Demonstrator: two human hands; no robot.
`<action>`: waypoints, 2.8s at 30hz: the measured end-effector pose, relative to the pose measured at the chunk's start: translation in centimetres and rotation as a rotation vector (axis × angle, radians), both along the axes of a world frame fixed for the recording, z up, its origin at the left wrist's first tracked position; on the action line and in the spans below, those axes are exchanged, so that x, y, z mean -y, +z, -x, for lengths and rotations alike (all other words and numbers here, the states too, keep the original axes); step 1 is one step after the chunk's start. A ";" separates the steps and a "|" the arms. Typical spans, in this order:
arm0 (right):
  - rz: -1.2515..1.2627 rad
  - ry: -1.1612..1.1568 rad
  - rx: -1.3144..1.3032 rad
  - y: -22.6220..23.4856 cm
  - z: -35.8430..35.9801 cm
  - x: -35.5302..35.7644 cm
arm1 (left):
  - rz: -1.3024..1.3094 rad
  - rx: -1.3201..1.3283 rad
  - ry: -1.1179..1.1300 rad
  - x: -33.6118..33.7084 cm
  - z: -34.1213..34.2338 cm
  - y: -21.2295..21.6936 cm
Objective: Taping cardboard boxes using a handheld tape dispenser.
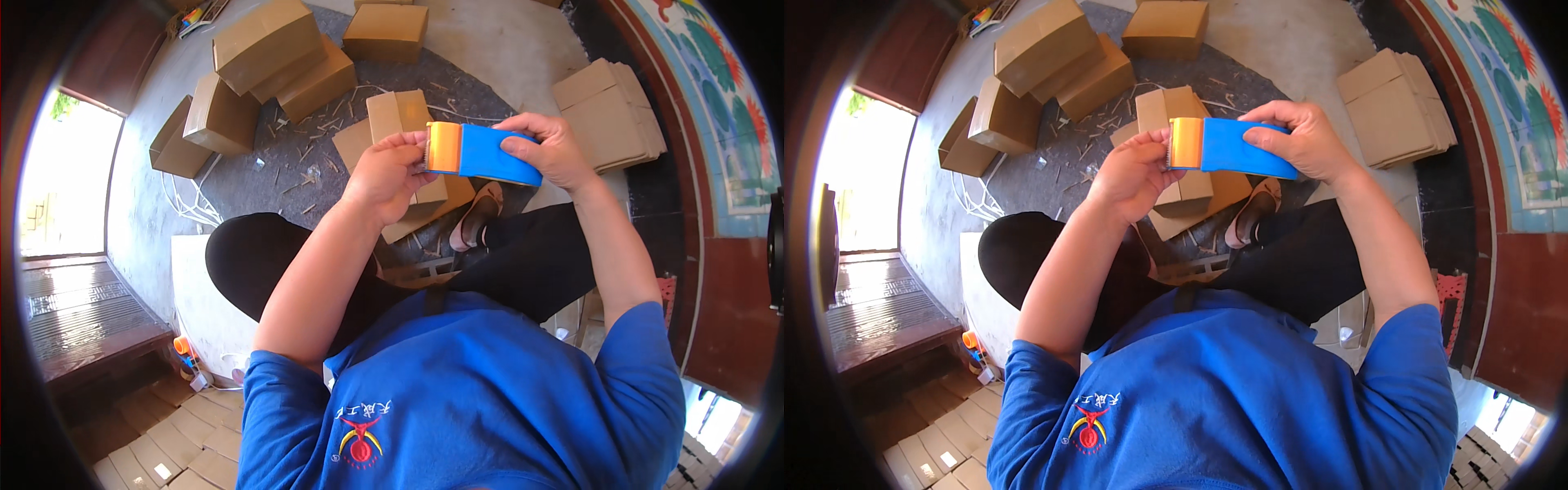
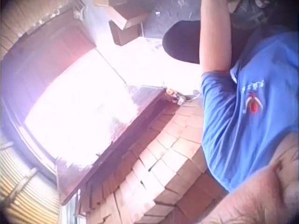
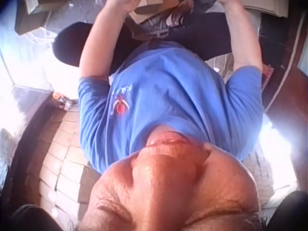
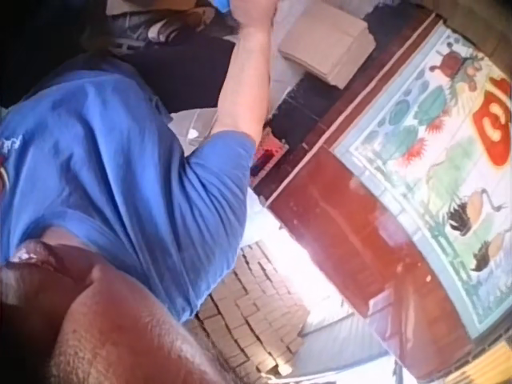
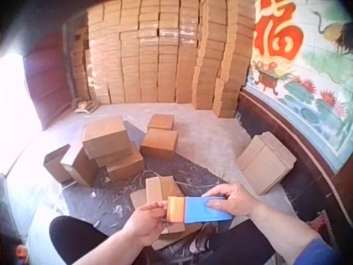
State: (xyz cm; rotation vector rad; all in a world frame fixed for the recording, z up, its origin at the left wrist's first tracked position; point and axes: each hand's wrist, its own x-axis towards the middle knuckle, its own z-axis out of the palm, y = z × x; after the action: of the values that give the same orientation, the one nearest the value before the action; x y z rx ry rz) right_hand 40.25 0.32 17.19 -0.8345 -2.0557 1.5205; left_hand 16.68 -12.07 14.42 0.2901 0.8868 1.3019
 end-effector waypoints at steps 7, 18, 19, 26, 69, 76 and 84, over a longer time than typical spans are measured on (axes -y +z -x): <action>0.027 0.045 0.162 -4.4 -1.4 -1.3 | 0.254 -0.336 0.125 2.0 5.1 -8.4; 0.050 0.093 0.250 -12.0 0.9 -2.5 | 0.459 -0.635 0.410 1.9 5.8 -16.0; 0.054 0.094 0.250 -12.3 1.0 -2.7 | 0.463 -0.635 0.409 1.9 5.6 -17.0; 0.055 0.106 0.271 -13.9 0.9 -3.4 | 0.606 -0.533 0.665 0.5 0.9 -20.1; -0.465 0.115 0.659 -15.8 0.4 -4.3 | -0.099 -2.115 -0.526 -0.3 -1.7 -14.9; -0.568 0.071 0.854 -21.2 5.8 2.5 | -0.100 -2.098 -0.474 -0.2 -1.3 -15.0; -0.399 0.531 1.038 -19.9 5.3 7.3 | 0.000 -1.880 -0.554 -6.7 1.2 -11.8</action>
State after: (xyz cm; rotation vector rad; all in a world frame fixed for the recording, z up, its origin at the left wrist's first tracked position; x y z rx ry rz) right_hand 34.97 -7.01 -2.70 -1.0930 -3.4013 0.8316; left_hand 15.51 -5.37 2.64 1.7552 2.0751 0.1614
